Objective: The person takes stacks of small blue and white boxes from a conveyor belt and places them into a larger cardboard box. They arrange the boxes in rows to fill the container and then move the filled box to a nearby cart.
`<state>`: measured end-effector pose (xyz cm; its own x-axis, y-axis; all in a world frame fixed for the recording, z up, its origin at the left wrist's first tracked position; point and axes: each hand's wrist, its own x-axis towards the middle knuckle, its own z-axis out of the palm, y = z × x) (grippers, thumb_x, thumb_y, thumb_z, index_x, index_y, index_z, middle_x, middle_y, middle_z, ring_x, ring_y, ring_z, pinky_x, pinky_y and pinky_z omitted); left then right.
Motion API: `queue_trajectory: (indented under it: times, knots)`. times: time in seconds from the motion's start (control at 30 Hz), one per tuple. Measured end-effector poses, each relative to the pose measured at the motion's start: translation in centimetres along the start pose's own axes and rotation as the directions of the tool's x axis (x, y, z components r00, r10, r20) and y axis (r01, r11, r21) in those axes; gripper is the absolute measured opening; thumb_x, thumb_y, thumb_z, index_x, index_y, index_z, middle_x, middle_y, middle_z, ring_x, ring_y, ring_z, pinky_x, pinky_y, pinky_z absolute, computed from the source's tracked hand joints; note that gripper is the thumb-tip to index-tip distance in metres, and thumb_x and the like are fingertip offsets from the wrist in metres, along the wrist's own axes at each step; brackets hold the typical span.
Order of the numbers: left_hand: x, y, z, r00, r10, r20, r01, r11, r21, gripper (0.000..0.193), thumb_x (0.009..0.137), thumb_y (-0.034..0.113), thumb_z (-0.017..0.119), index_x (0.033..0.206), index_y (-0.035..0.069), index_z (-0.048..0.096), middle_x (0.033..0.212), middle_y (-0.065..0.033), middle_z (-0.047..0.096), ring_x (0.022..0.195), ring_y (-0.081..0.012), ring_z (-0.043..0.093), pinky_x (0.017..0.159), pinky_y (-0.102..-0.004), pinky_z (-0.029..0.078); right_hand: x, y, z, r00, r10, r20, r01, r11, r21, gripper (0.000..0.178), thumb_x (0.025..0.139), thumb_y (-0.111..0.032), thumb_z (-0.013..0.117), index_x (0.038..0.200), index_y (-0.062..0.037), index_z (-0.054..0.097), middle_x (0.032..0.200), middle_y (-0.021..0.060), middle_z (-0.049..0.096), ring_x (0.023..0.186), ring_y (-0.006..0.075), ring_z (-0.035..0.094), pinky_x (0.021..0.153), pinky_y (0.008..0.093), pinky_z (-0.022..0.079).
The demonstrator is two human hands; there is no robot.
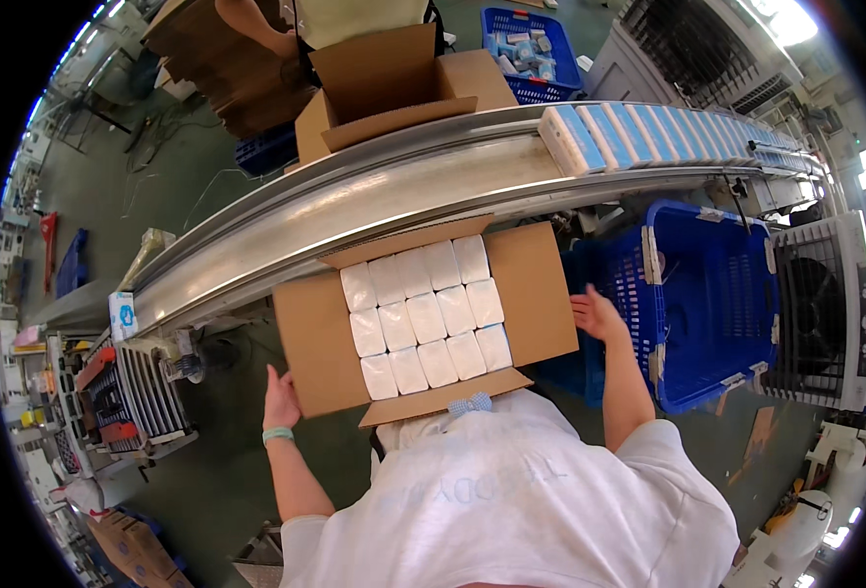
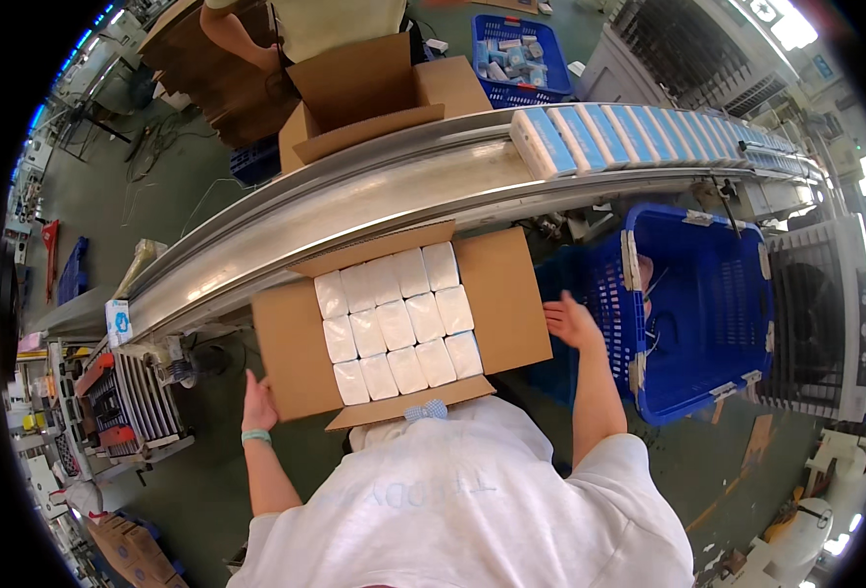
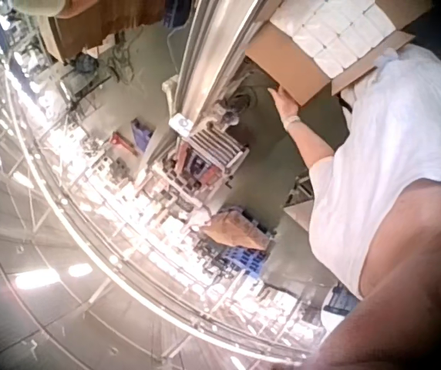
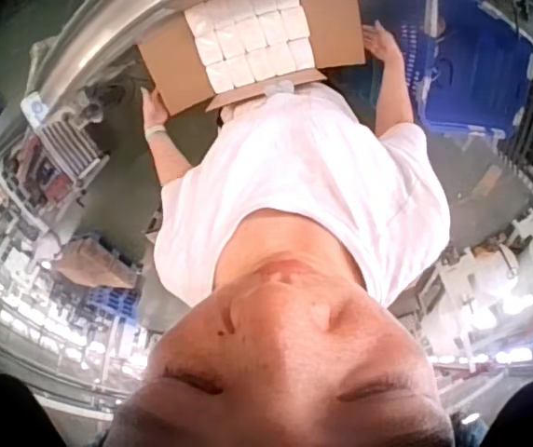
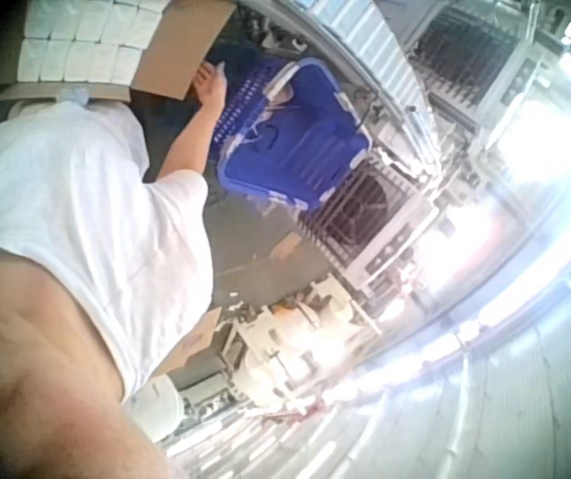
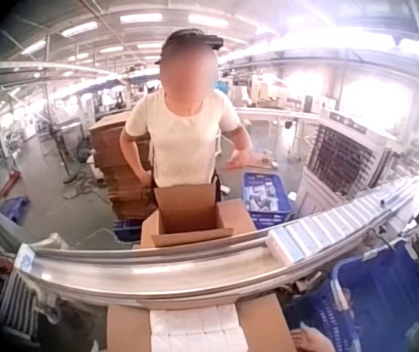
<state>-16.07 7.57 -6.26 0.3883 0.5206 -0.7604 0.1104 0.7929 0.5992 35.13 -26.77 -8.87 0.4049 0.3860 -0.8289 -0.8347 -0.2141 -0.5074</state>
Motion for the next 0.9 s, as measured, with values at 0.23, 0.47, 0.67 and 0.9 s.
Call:
queue_trajectory:
  times: [0.23,0.47,0.67,0.9]
  knots:
    - [-3.6,0.6,19.5,0.661,-0.551,0.51,-0.342,0.383,0.858,0.081,0.08,0.048,0.053,0.134,-0.001,0.017,0.132,-0.0172,0.032,0.12,-0.0273,0.034,0.099,-0.0293,0.026,-0.4,3.7,17.5,0.565,0.665,0.488,0.004,0.59,-0.808,0.041,0.093,-0.036,0.034,0.108,-0.0012,0.05,0.101,0.0127,0.059,0.091,0.0219,0.059,0.078,0.0317,0.047]
    - [-2.4,2.0,21.2,0.541,-0.652,0.531,-0.709,-0.013,0.706,0.099,0.065,0.054,0.063,0.135,0.003,0.016,0.136,-0.0265,0.019,0.123,-0.0384,0.027,0.101,-0.0399,0.026,-3.0,3.4,21.2,0.575,0.172,0.8,0.795,0.115,-0.595,0.032,0.09,-0.025,0.04,0.108,0.0005,0.049,0.104,0.0155,0.057,0.093,0.0283,0.056,0.083,0.0384,0.043]
    - [0.6,-2.3,19.8,0.806,0.592,0.01,-0.209,0.268,0.94,0.11,0.064,0.045,0.07,0.136,0.003,-0.001,0.136,-0.0308,0.012,0.124,-0.0391,0.025,0.101,-0.0385,0.026,-5.9,-2.9,27.5,-0.175,-0.709,0.683,0.681,-0.588,-0.437,0.04,0.078,-0.014,0.055,0.113,0.0024,0.044,0.113,0.0171,0.049,0.105,0.0313,0.046,0.091,0.0417,0.036]
    - [3.3,-3.8,20.2,0.621,0.757,-0.202,-0.295,0.465,0.835,0.084,0.073,0.046,0.061,0.13,-0.003,0.024,0.128,-0.0255,0.035,0.115,-0.0366,0.039,0.095,-0.0396,0.033,-3.4,8.6,19.3,0.096,-0.441,0.892,0.683,-0.623,-0.381,0.037,0.077,-0.022,0.055,0.107,0.0002,0.052,0.119,0.0136,0.048,0.112,0.0245,0.044,0.094,0.0384,0.034]
